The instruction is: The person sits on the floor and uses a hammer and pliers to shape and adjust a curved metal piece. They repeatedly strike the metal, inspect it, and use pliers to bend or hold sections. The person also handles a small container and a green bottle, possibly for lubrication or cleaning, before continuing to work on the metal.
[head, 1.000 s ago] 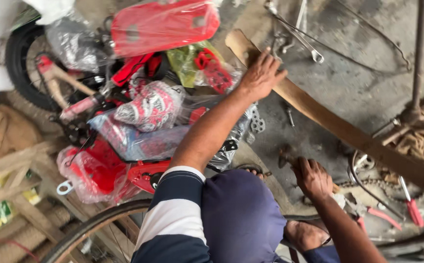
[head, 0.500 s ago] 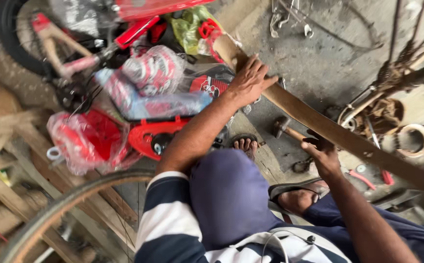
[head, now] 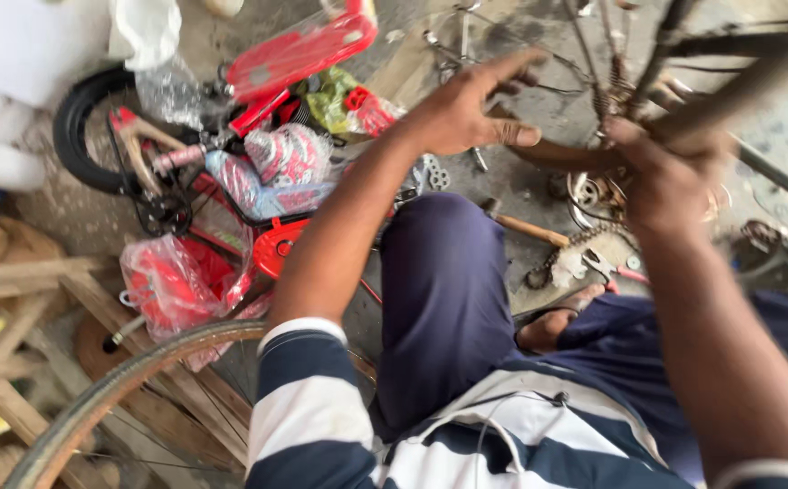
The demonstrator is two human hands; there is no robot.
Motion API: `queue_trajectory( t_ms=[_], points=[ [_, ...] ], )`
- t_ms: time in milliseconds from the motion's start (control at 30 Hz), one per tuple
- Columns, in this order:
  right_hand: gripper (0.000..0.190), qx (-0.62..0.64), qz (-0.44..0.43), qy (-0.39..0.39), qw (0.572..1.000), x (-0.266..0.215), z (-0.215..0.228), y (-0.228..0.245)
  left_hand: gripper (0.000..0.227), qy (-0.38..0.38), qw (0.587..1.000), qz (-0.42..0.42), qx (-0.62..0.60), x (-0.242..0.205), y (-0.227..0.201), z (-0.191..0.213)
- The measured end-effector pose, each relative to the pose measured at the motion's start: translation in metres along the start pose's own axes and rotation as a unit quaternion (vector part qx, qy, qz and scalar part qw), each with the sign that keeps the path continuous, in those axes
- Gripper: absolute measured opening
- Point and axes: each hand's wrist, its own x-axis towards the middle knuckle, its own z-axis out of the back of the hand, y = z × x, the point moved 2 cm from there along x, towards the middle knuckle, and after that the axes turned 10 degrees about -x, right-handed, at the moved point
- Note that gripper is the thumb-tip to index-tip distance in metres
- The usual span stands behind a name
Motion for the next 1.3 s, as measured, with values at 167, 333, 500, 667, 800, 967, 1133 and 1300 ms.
queue_trajectory(
  t_ms=[167,333,500,667,800,967,1133,1300],
  points=[
    [0.034,-0.266,0.218,0.057,0.937,-0.025,-0.094,0.044,0.068,-0.221,0.941,-0.211,0.146,-0.014,-0.109,-0.063],
    [0.073,-0.374,0.303,0.17,0.86,-0.037,-0.071,0.011,0.023,-0.315,0.94,-0.134,0.001,-0.042,-0.119,-0.012],
    [0.06,-0.345,-0.097,0.07,0.931,-0.006,0.044,-0.086,0.064,-0.251,0.917,-0.207,-0.23,-0.064,-0.086,0.063],
    [0.045,0.116,-0.377,0.094,0.914,-0.029,0.086,-0.169,0.072,-0.232,0.897,-0.183,-0.328,-0.033,-0.017,0.079],
    [0.041,0.09,-0.415,0.034,0.905,-0.034,0.087,-0.217,0.076,-0.224,0.887,-0.142,-0.377,-0.015,0.05,0.08],
    [0.055,0.058,-0.453,0.079,0.886,-0.035,0.082,-0.252,0.081,-0.292,0.865,-0.059,-0.405,-0.002,0.121,0.079],
    [0.038,-0.105,-0.405,0.208,0.884,-0.055,0.047,-0.291,0.073,-0.257,0.882,-0.033,-0.393,0.023,0.186,0.072],
    [0.04,-0.245,-0.45,0.101,0.853,-0.075,0.052,-0.315,0.082,-0.238,0.856,0.036,-0.458,0.021,0.212,0.094]
  ],
)
